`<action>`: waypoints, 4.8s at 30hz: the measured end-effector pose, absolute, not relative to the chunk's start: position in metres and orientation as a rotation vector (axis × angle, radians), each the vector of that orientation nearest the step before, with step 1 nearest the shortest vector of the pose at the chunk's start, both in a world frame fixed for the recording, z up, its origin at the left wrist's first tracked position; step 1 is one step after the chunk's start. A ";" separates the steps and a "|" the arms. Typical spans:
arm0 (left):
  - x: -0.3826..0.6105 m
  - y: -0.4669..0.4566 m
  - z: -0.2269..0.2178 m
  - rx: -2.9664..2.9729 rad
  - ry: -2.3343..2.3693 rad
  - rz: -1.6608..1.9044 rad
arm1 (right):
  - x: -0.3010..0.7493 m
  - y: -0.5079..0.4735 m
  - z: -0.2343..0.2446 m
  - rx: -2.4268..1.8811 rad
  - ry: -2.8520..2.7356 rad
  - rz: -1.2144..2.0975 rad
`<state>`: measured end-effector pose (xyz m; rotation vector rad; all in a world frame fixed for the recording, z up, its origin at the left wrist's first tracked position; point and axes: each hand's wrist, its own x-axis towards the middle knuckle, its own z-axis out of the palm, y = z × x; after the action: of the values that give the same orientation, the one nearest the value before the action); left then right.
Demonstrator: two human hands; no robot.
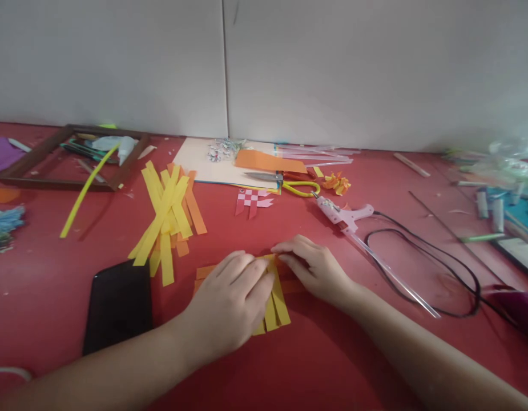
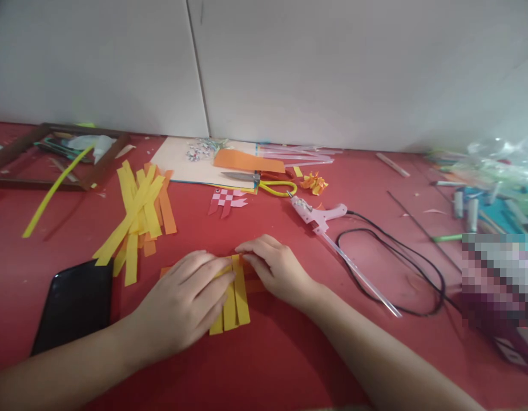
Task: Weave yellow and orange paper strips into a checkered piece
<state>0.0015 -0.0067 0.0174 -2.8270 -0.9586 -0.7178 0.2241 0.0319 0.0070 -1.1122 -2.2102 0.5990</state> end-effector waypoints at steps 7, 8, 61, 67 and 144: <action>0.002 -0.022 0.003 -2.913 -1.024 -0.409 | 0.227 0.031 0.007 -1.193 -2.172 0.644; 0.002 -0.022 0.002 -2.914 -1.042 -0.382 | 0.227 0.031 0.006 -1.199 -2.167 0.640; 0.002 -0.016 0.003 -3.094 -1.131 -0.213 | 0.247 0.039 0.008 -1.359 -2.199 0.510; 0.002 -0.017 0.001 -3.081 -1.110 -0.251 | 0.245 0.037 0.008 -1.352 -2.102 0.676; -0.010 0.011 0.026 -2.988 -1.688 -0.617 | 0.231 0.032 0.010 -0.835 -2.370 0.244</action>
<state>-0.0099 0.0108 0.0260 -2.9881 -1.6876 -0.6171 0.2311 0.0316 0.0098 -0.8353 -2.3702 0.2445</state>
